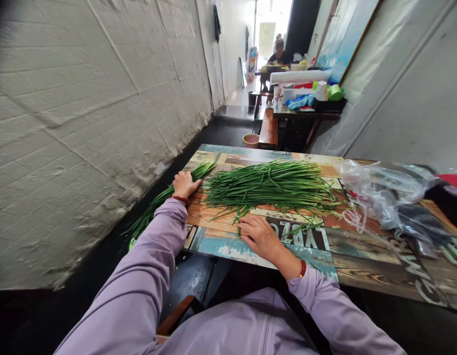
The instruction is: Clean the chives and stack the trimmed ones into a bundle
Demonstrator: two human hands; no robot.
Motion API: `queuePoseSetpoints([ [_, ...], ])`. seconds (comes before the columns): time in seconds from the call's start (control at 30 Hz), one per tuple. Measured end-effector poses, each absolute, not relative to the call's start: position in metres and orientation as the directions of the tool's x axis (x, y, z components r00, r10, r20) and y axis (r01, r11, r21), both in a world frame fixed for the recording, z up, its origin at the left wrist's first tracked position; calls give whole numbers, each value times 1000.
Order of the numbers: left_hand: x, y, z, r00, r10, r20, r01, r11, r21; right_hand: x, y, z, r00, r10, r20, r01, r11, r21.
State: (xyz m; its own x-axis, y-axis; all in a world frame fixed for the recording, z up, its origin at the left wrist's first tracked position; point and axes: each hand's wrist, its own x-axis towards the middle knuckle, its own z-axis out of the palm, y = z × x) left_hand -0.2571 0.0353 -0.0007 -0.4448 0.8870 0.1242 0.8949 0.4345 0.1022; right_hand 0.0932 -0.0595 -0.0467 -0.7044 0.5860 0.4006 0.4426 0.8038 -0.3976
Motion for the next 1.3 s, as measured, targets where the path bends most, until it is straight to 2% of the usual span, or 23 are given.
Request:
queuePoseSetpoints([
  [0.13,-256,27,-8,-396,892,220,918,378,121,93,-60,-46,-705,590,395,441,800,-407],
  [0.23,-240,25,-4,-303,915,265,950,267,162,93,-59,-46,-706,593,388,435,795,-422],
  [0.37,-181,32,3,12,974,225,961,-74,267,92,-59,-42,-713,583,389,418,799,-433],
  [0.47,-131,42,9,202,953,226,929,-260,264,92,-56,-38,-706,584,401,411,799,-439],
  [0.57,-98,59,17,177,962,206,938,-229,260,91,-52,-37,-709,582,399,417,802,-428],
  [0.63,-83,72,20,166,975,144,946,-199,254,91,-49,-37,-715,582,387,430,803,-412],
  [0.77,-66,88,17,247,968,48,958,-251,141,91,-45,-37,-737,568,367,434,813,-387],
  [0.97,-61,104,16,205,979,22,977,-205,55,102,-41,-38,-722,570,392,424,812,-400],
  [1.3,-63,107,16,269,962,39,962,-270,34,132,-32,-35,-693,602,397,408,781,-474],
])
